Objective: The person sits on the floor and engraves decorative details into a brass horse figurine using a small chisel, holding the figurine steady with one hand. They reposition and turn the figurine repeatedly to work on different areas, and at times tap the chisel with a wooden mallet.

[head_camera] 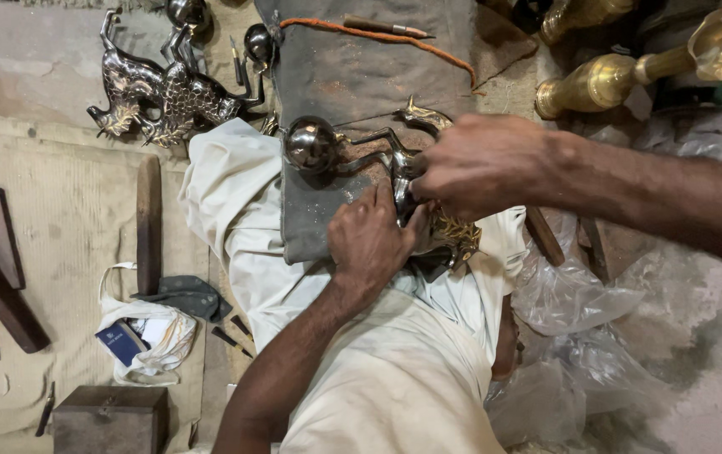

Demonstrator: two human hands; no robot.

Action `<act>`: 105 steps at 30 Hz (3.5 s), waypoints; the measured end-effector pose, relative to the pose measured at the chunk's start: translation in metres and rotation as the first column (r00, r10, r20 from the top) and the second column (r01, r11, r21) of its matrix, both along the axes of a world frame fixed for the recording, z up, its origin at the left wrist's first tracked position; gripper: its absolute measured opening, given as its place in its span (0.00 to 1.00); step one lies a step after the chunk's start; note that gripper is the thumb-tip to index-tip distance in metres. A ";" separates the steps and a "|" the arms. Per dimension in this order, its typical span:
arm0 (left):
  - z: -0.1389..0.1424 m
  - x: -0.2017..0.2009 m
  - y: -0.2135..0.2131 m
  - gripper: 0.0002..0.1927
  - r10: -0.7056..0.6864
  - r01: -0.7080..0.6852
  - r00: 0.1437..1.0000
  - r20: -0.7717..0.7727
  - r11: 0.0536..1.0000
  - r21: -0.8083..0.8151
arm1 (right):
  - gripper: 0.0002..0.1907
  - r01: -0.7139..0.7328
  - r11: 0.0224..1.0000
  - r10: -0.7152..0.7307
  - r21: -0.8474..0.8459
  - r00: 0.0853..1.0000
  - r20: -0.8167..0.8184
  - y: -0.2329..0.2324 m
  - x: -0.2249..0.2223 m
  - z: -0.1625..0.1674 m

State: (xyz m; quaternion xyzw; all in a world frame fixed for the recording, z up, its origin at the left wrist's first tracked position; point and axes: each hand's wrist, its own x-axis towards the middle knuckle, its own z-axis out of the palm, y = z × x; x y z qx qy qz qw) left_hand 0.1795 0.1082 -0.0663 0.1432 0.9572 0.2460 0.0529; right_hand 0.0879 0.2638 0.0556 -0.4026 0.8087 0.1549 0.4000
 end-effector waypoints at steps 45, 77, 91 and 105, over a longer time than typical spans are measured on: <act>0.016 -0.003 -0.021 0.36 -0.345 0.341 0.939 0.012 0.932 0.122 | 0.19 0.844 0.428 -0.869 -0.323 0.482 0.107 0.030 0.083 -0.011; 0.014 -0.073 -0.053 0.43 -0.700 0.426 0.664 0.263 0.643 0.636 | 0.24 0.671 0.726 -0.674 -0.153 0.738 0.036 -0.003 0.041 0.028; -0.010 -0.070 -0.049 0.45 -0.667 0.329 0.640 0.382 0.687 0.648 | 0.20 0.760 0.644 -0.754 -0.087 0.650 0.093 -0.042 0.045 0.030; -0.012 -0.068 -0.050 0.41 -0.734 0.431 0.637 0.236 0.593 0.680 | 0.24 0.467 0.884 -0.467 0.011 0.884 -0.009 -0.030 0.082 0.020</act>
